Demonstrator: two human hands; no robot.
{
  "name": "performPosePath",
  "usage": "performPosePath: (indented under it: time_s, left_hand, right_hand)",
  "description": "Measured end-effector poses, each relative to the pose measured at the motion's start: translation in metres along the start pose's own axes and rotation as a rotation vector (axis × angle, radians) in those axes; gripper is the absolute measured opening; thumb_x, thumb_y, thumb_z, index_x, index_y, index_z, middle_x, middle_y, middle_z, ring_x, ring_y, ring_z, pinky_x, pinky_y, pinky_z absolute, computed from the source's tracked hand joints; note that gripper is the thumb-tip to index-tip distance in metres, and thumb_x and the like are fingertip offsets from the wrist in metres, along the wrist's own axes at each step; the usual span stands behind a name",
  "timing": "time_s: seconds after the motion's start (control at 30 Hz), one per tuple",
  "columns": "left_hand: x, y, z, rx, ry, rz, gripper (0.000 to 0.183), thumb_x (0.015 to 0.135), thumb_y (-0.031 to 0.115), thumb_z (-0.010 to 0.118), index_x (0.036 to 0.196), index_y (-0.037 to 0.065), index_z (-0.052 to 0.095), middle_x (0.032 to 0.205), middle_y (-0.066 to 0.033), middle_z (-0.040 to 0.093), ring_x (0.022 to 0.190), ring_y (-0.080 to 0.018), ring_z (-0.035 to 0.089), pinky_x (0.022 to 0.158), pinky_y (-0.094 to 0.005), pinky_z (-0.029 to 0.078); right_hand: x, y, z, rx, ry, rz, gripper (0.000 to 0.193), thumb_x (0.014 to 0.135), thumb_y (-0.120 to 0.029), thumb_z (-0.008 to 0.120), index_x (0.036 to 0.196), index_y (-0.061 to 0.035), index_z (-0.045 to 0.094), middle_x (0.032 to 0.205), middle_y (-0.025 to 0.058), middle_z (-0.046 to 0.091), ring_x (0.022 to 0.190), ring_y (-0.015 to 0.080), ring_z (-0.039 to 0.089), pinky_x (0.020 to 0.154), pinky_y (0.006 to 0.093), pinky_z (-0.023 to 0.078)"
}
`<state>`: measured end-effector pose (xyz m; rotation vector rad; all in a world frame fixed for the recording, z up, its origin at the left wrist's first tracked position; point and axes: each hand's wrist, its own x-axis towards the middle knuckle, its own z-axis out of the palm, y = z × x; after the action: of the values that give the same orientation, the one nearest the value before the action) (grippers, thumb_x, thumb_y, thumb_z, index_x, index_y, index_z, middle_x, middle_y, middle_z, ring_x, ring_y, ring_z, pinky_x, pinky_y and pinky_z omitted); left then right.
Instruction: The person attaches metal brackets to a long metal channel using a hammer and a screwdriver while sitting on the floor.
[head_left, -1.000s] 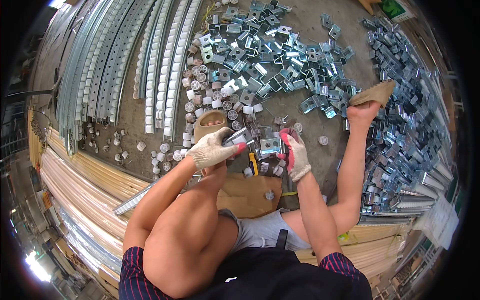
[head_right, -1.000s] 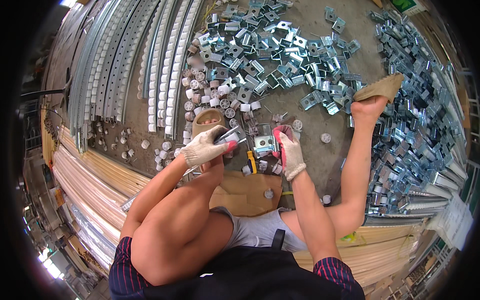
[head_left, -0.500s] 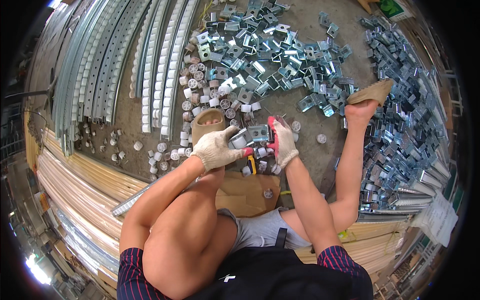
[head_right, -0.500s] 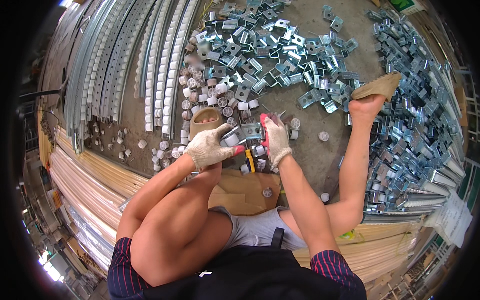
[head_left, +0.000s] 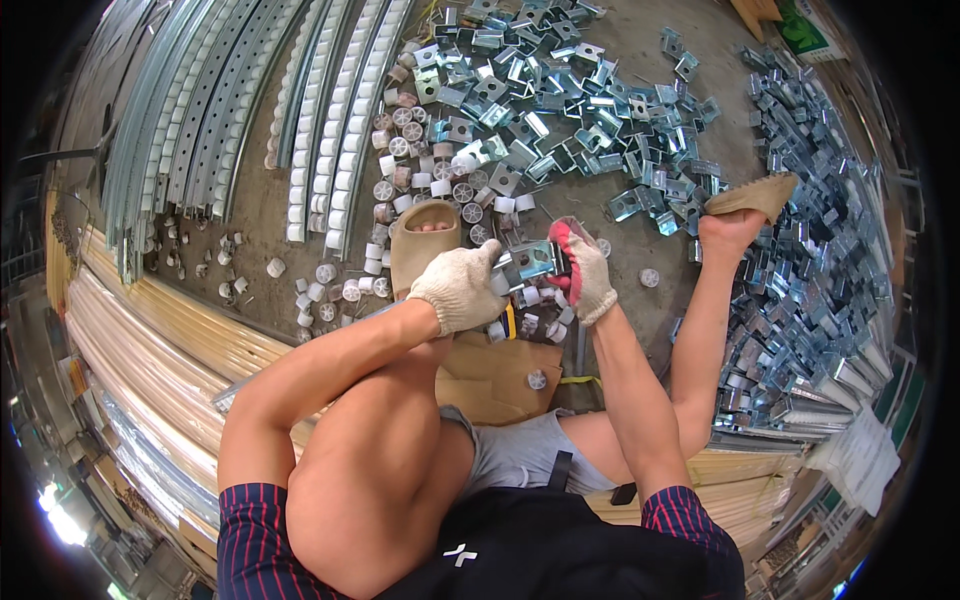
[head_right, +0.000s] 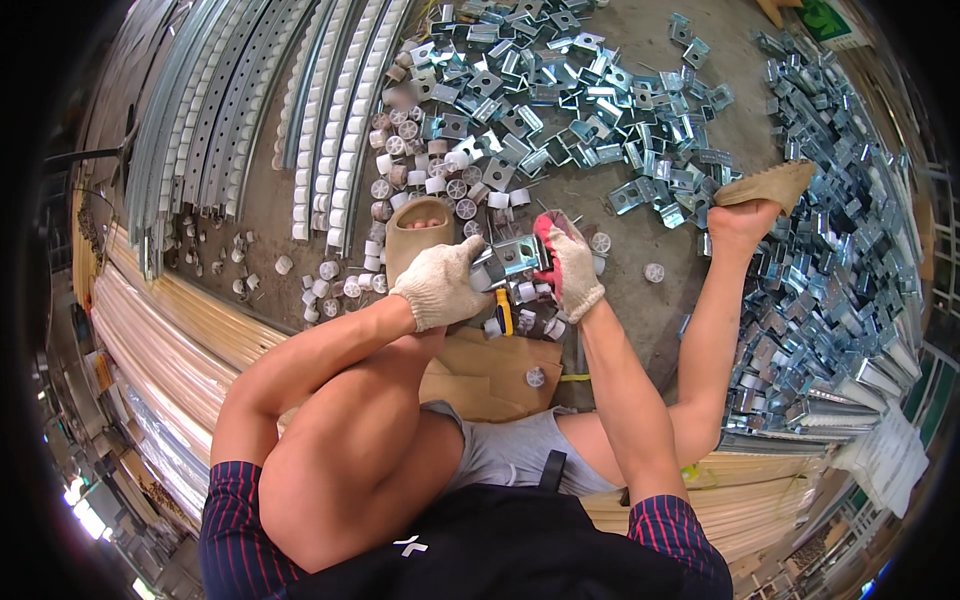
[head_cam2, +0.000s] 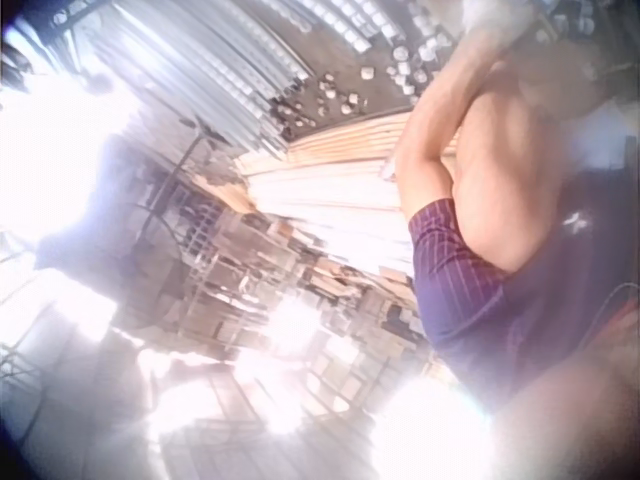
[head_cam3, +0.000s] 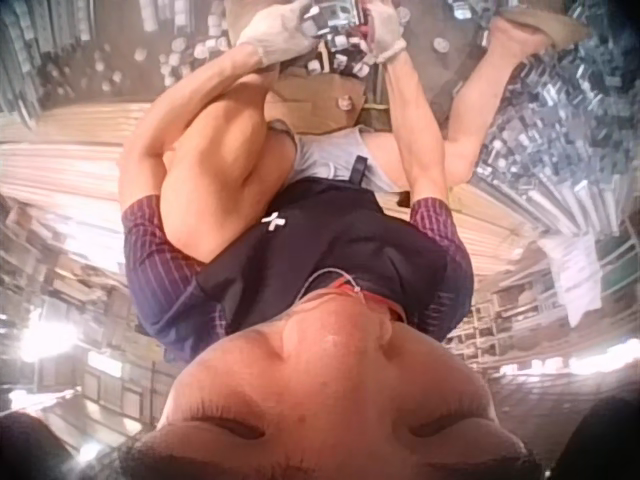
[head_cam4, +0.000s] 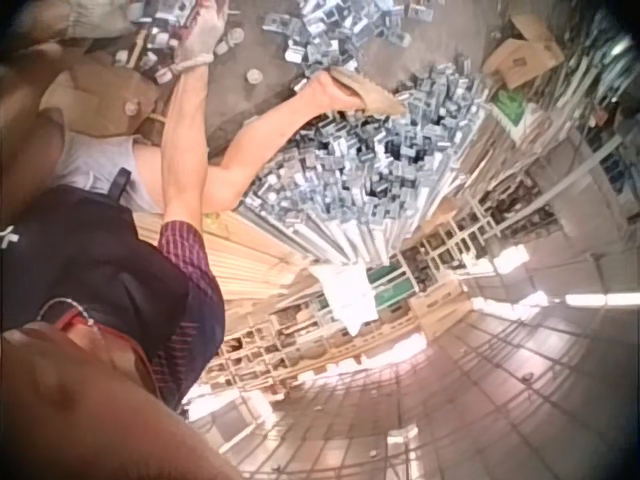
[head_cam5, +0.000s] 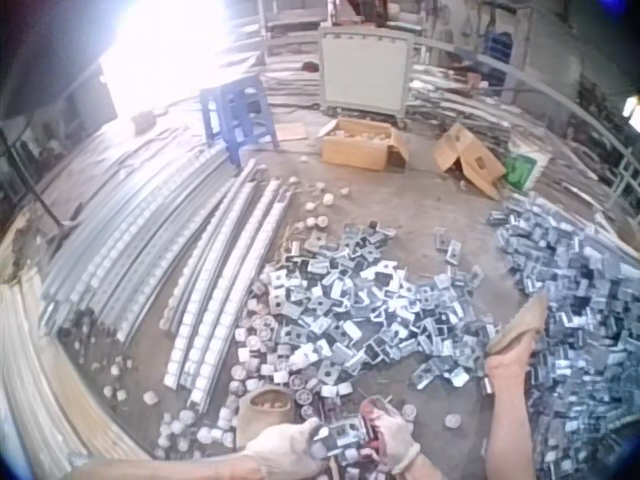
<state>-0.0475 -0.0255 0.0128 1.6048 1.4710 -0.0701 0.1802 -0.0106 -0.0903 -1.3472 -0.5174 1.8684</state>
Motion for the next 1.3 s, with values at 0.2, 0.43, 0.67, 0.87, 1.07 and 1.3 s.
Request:
performPosePath:
  time_s: [0.2, 0.43, 0.67, 0.87, 1.07, 1.3]
  left_hand:
    - [-0.004, -0.004, 0.009, -0.001, 0.032, 0.045, 0.037, 0.088, 0.022, 0.062, 0.120, 0.003, 0.061, 0.092, -0.0283, 0.073, 0.092, -0.0469, 0.072, 0.085, -0.0551, 0.057]
    - [-0.007, -0.011, 0.014, -0.032, 0.045, 0.095, 0.057, 0.082, 0.020, 0.066, 0.135, 0.001, 0.054, 0.094, -0.0281, 0.073, 0.092, -0.0457, 0.073, 0.083, -0.0546, 0.057]
    - [-0.023, -0.007, 0.003, -0.060, 0.002, 0.096, 0.059, 0.084, 0.016, 0.063, 0.141, 0.003, 0.052, 0.095, -0.0281, 0.073, 0.093, -0.0458, 0.073, 0.083, -0.0546, 0.058]
    - [-0.015, -0.006, 0.009, -0.114, -0.014, 0.069, 0.059, 0.086, 0.014, 0.060, 0.145, 0.010, 0.051, 0.095, -0.0274, 0.074, 0.092, -0.0445, 0.073, 0.084, -0.0544, 0.058]
    - [-0.017, 0.002, 0.008, -0.103, 0.037, 0.091, 0.054, 0.085, 0.012, 0.061, 0.138, 0.009, 0.053, 0.095, -0.0267, 0.073, 0.091, -0.0457, 0.073, 0.083, -0.0529, 0.058]
    - [-0.011, -0.001, 0.016, -0.082, 0.038, 0.091, 0.059, 0.078, 0.020, 0.074, 0.133, 0.009, 0.055, 0.094, -0.0264, 0.073, 0.094, -0.0456, 0.072, 0.084, -0.0531, 0.056]
  right_hand:
    - [-0.020, -0.006, 0.007, -0.017, 0.048, -0.013, 0.021, 0.109, -0.029, 0.058, 0.109, -0.0108, 0.068, 0.087, -0.0004, 0.066, 0.064, 0.0075, 0.063, 0.046, 0.0222, 0.047]
    - [-0.008, 0.016, -0.022, -0.095, -0.031, -0.129, 0.024, 0.108, -0.031, 0.061, 0.115, -0.0100, 0.070, 0.099, -0.0042, 0.070, 0.074, 0.0062, 0.067, 0.054, 0.0233, 0.056]
    - [-0.010, -0.023, -0.002, -0.109, -0.046, 0.015, 0.022, 0.106, -0.030, 0.064, 0.119, -0.0135, 0.070, 0.095, -0.0029, 0.070, 0.072, 0.0078, 0.067, 0.047, 0.0217, 0.051]
    - [-0.016, -0.018, -0.017, -0.116, -0.155, 0.025, 0.026, 0.104, -0.029, 0.068, 0.125, -0.0136, 0.070, 0.104, -0.0027, 0.070, 0.084, 0.0068, 0.068, 0.059, 0.0236, 0.056]
    - [-0.018, -0.026, -0.007, -0.085, -0.097, 0.067, 0.026, 0.105, -0.023, 0.065, 0.128, -0.0109, 0.069, 0.104, 0.0011, 0.074, 0.083, 0.0106, 0.072, 0.055, 0.0256, 0.059]
    - [-0.028, -0.042, 0.004, -0.221, -0.068, 0.152, 0.027, 0.102, -0.031, 0.067, 0.123, -0.0137, 0.071, 0.107, -0.0033, 0.071, 0.085, 0.0031, 0.067, 0.058, 0.0242, 0.055]
